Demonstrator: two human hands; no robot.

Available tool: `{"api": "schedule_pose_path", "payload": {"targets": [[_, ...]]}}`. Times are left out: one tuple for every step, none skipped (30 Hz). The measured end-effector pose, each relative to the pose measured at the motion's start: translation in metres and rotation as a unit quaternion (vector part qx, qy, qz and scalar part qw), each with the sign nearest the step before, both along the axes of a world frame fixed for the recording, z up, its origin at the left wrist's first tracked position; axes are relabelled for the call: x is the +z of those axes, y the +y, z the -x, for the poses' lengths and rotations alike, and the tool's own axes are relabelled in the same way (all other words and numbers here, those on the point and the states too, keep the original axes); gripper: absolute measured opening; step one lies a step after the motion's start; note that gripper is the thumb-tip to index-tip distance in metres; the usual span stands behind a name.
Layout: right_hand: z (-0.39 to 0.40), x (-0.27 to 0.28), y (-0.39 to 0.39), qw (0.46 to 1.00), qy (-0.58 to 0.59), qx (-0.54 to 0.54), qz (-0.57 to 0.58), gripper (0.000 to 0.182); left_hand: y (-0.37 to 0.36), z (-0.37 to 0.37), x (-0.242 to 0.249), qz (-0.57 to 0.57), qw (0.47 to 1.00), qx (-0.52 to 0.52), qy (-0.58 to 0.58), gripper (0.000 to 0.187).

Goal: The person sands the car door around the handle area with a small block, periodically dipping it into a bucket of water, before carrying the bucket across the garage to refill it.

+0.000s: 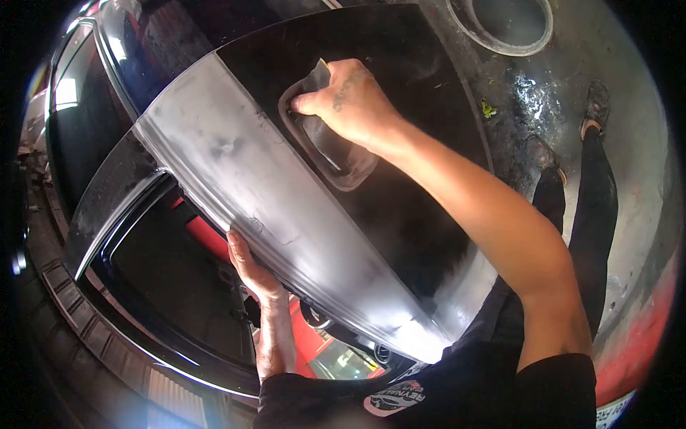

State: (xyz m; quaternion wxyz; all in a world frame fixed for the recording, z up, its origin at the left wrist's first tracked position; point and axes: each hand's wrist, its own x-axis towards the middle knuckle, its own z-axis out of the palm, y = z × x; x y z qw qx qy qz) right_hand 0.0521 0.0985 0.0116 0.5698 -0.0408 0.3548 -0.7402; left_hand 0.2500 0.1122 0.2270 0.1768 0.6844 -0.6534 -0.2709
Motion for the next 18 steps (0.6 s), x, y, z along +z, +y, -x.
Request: {"api": "schedule_pose_path", "payload": {"targets": [[-0.001, 0.009, 0.002, 1.0, -0.017, 0.009, -0.017, 0.015, 0.001, 0.0, 0.003, 0.0, 1.0, 0.002, -0.003, 0.058], [0.002, 0.015, 0.004, 0.999, -0.03, 0.017, -0.032, 0.015, 0.001, 0.002, 0.003, -0.005, 1.0, 0.0, -0.006, 0.059], [0.004, 0.01, 0.002, 0.999, -0.028, 0.014, -0.03, 0.015, 0.0, 0.005, 0.001, -0.011, 1.0, -0.006, -0.008, 0.059], [0.005, 0.007, -0.001, 0.999, -0.029, 0.041, -0.013, 0.014, 0.0, 0.005, 0.0, -0.013, 1.0, -0.01, -0.008, 0.059], [0.006, 0.005, -0.002, 0.997, -0.031, 0.068, 0.006, 0.014, 0.001, 0.003, 0.0, -0.007, 1.0, -0.004, -0.003, 0.06], [0.008, 0.001, -0.001, 0.997, -0.03, 0.065, 0.008, 0.014, 0.0, 0.001, -0.002, 0.002, 1.0, 0.003, 0.003, 0.06], [0.019, 0.011, 0.005, 0.996, 0.061, 0.05, -0.03, 0.014, -0.002, 0.001, -0.001, 0.003, 1.0, 0.004, 0.001, 0.06], [0.021, 0.018, 0.011, 0.986, 0.149, 0.04, -0.069, 0.013, 0.0, 0.001, 0.001, 0.004, 1.0, 0.007, -0.005, 0.06], [0.004, 0.008, 0.006, 0.981, 0.18, -0.025, -0.073, 0.012, 0.001, 0.001, 0.0, 0.005, 1.0, 0.008, -0.004, 0.06], [0.001, 0.007, 0.001, 0.98, 0.185, -0.027, -0.072, 0.012, -0.001, 0.001, -0.002, 0.006, 1.0, 0.007, 0.001, 0.06], [-0.004, 0.008, -0.004, 0.999, 0.028, -0.017, -0.042, 0.013, -0.002, 0.001, 0.0, 0.0, 1.0, 0.0, -0.01, 0.06], [-0.008, 0.008, -0.005, 0.991, -0.133, -0.005, -0.013, 0.014, -0.001, 0.001, 0.002, -0.008, 1.0, -0.005, -0.024, 0.06], [-0.004, 0.007, -0.003, 0.994, -0.09, 0.061, -0.019, 0.015, 0.0, 0.003, 0.002, -0.009, 1.0, -0.006, -0.028, 0.06], [0.001, 0.006, 0.0, 0.994, -0.091, 0.06, -0.019, 0.015, 0.0, 0.007, 0.0, -0.002, 0.999, 0.0, -0.033, 0.06], [0.004, 0.007, 0.006, 0.994, -0.07, 0.078, 0.007, 0.016, 0.002, 0.009, 0.002, 0.004, 0.999, 0.009, -0.041, 0.06], [0.005, 0.007, 0.012, 0.994, -0.046, 0.095, 0.034, 0.017, 0.004, 0.007, 0.003, 0.003, 0.999, 0.01, -0.044, 0.06], [0.003, 0.005, 0.018, 0.995, 0.04, 0.084, 0.033, 0.017, 0.002, 0.004, 0.001, 0.006, 0.999, 0.011, -0.031, 0.06], [-0.004, 0.005, 0.022, 0.997, 0.025, 0.049, 0.045, 0.018, 0.0, 0.003, -0.001, 0.008, 1.0, 0.012, -0.017, 0.06]]}}
